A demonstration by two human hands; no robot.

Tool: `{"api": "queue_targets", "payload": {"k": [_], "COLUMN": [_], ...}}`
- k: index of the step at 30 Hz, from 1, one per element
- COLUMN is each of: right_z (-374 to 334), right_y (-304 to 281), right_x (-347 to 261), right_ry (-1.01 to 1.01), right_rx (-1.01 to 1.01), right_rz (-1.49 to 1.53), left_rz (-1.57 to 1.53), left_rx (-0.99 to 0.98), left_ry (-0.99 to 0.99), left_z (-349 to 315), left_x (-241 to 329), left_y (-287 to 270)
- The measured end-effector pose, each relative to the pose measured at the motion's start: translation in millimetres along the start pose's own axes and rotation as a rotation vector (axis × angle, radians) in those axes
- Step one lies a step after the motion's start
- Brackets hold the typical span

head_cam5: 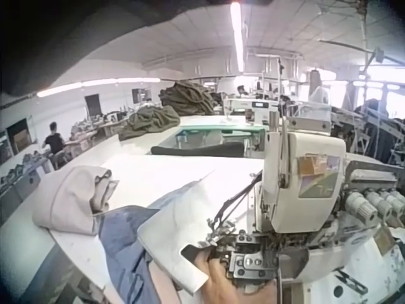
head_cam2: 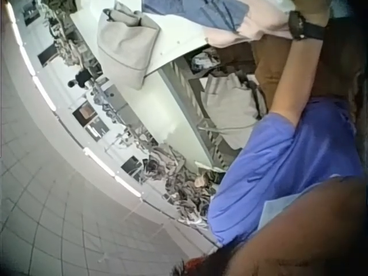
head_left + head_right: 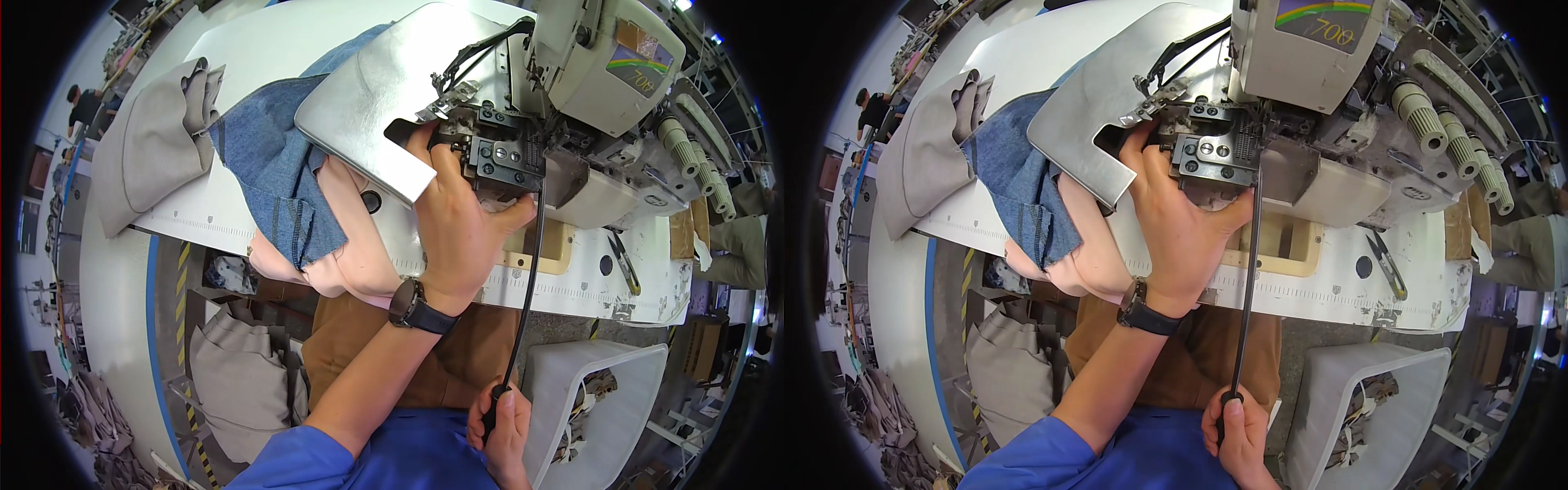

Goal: Sewing pieces of denim fabric using an industrial sewing machine and performing adjustments with a screwdriver.

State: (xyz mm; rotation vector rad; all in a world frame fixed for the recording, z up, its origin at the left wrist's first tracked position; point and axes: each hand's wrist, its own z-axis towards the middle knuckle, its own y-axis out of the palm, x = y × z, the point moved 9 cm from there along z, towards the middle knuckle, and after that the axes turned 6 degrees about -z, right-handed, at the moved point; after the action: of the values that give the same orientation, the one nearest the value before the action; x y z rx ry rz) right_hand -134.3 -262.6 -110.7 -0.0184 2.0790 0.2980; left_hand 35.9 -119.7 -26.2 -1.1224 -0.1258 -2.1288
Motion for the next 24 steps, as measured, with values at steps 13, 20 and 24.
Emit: {"api": "queue_targets", "payload": {"k": [13, 20, 24], "right_z": [-5, -8, -9], "right_y": [-2, -3, -3], "right_x": [1, 3, 3], "right_ry": [-0.006, 0.010, -0.008], "right_rx": [-0.062, -0.082, -0.059], "right_rz": [0.059, 0.064, 0.024], "left_rz": [0.051, 0.030, 0.062], "left_rx": [0.088, 0.065, 0.060], "left_ry": [0.083, 0.061, 0.069], "left_z": [-2, 5, 7], "left_x": [9, 7, 9], "left_y": [-1, -1, 2]}}
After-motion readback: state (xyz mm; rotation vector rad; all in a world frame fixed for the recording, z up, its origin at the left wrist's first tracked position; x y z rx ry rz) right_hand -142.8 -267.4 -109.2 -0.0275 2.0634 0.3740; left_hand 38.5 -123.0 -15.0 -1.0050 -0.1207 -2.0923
